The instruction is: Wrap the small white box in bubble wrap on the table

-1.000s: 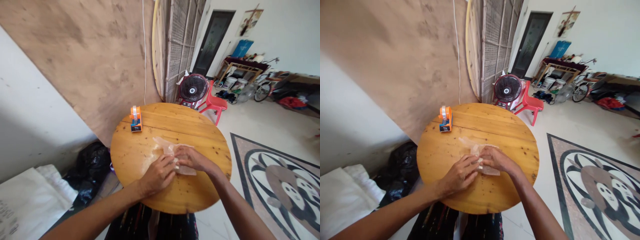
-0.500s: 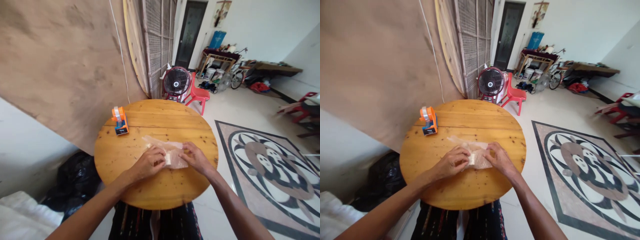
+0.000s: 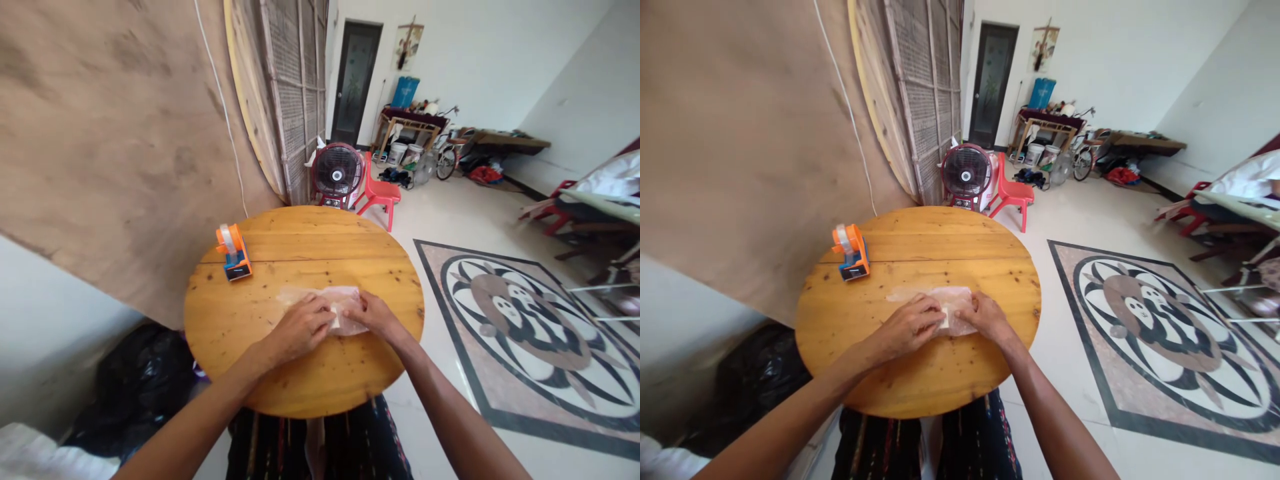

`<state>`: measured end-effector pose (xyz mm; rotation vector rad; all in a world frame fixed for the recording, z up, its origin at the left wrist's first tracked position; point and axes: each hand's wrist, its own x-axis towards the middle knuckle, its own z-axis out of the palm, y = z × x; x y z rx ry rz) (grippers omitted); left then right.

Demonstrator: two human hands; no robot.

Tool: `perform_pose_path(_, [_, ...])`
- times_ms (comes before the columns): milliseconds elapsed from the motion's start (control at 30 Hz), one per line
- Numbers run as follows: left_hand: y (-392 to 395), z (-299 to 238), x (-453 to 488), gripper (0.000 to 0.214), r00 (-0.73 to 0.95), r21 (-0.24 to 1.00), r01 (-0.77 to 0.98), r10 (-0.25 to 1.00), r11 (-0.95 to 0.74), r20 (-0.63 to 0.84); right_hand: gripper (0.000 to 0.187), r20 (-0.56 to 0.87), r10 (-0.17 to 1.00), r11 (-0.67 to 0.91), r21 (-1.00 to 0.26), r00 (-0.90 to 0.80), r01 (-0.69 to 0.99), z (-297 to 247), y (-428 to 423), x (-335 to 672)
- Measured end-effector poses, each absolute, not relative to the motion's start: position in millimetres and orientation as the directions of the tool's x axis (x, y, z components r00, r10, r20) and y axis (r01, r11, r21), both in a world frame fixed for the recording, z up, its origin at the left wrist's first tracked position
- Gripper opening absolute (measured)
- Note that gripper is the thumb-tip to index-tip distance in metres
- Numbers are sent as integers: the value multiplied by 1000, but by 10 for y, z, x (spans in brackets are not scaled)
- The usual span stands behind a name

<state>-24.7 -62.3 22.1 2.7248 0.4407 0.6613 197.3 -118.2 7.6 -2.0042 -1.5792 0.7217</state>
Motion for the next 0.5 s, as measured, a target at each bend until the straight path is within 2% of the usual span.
perform_pose_path(67, [-623,246,-232,18,859,340,229,354,-912,370,29,-99,982,-184,-664,159,725,67,-1192,1962])
perform_pose_path(133, [-623,271,-221,19,873,324,233,344,-917,346,26,-92,984,-174,-672,152,720,55,-1214,1949])
perform_pose_path(500, [-614,311,-175,17,902,269,251,325,-930,283,23,67,958,-147,-720,278,678,94,-1270,1742])
